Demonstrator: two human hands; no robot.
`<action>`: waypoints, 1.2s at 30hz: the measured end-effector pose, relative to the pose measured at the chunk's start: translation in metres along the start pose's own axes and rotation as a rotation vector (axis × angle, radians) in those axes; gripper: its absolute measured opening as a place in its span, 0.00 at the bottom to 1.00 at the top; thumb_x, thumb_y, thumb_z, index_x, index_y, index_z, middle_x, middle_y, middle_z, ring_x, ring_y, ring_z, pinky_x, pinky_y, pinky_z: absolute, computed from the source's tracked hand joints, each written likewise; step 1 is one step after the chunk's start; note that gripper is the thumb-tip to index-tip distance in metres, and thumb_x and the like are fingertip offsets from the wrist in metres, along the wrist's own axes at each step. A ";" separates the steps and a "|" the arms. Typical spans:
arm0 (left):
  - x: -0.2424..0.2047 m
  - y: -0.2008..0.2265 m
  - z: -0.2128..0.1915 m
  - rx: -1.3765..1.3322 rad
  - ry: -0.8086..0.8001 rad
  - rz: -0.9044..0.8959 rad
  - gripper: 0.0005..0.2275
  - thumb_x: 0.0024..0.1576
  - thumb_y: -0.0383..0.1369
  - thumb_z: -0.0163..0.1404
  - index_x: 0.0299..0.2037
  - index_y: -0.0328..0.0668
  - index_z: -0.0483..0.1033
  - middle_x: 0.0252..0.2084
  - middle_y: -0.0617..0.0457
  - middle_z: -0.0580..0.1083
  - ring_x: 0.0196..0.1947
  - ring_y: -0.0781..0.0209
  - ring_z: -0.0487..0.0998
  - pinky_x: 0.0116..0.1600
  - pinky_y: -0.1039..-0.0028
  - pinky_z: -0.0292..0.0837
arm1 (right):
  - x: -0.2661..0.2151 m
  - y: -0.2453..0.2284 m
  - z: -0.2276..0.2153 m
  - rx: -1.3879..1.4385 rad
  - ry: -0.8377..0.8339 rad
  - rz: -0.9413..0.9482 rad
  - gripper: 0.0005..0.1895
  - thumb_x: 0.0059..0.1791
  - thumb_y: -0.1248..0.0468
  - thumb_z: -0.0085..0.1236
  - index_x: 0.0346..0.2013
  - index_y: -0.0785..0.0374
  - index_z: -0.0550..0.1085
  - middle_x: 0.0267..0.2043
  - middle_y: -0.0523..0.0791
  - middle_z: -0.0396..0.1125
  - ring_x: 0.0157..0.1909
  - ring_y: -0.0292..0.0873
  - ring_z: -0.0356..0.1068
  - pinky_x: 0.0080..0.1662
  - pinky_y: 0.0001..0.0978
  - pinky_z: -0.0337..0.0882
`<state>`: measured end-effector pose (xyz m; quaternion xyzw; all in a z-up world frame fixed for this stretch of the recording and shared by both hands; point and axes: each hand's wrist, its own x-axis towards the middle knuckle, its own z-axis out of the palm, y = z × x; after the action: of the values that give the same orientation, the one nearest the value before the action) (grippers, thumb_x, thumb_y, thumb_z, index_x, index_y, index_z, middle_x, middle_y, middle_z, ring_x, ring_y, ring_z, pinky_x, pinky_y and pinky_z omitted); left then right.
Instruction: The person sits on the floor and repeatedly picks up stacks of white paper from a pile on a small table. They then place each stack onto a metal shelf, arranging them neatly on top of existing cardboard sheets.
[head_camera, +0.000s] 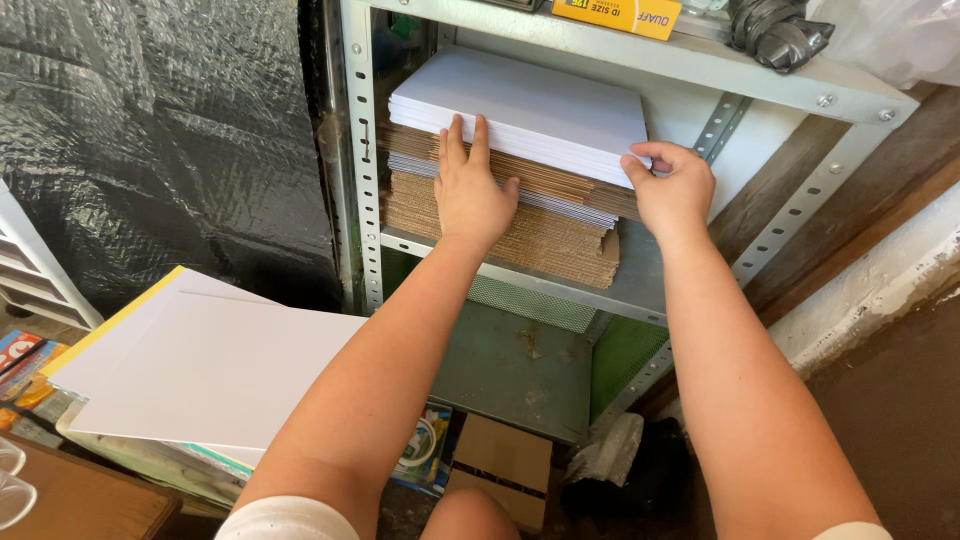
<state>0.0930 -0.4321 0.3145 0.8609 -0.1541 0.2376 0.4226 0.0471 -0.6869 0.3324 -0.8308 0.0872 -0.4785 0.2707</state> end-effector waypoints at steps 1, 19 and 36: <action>0.001 -0.001 0.001 -0.001 0.000 0.000 0.40 0.56 0.38 0.62 0.78 0.48 0.53 0.79 0.45 0.47 0.81 0.45 0.43 0.74 0.47 0.57 | 0.001 0.003 0.001 0.010 0.005 -0.012 0.10 0.46 0.59 0.73 0.42 0.47 0.84 0.40 0.43 0.74 0.46 0.41 0.75 0.48 0.31 0.75; -0.193 -0.155 -0.052 -0.331 0.053 -0.219 0.20 0.51 0.34 0.64 0.55 0.51 0.78 0.66 0.46 0.67 0.66 0.40 0.71 0.62 0.57 0.76 | -0.181 -0.035 0.001 0.724 0.107 0.234 0.09 0.53 0.71 0.64 0.48 0.60 0.79 0.38 0.40 0.70 0.39 0.31 0.68 0.46 0.20 0.72; -0.315 -0.318 -0.181 -0.324 0.491 -0.781 0.23 0.53 0.25 0.62 0.60 0.33 0.72 0.59 0.36 0.67 0.63 0.39 0.73 0.66 0.61 0.72 | -0.405 -0.117 0.152 0.727 -0.759 0.668 0.24 0.49 0.68 0.67 0.60 0.67 0.74 0.38 0.50 0.74 0.36 0.40 0.74 0.41 0.30 0.80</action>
<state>-0.0732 -0.0773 0.0323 0.6960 0.2497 0.2303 0.6326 -0.0517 -0.3695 0.0319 -0.7256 0.0716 -0.0385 0.6832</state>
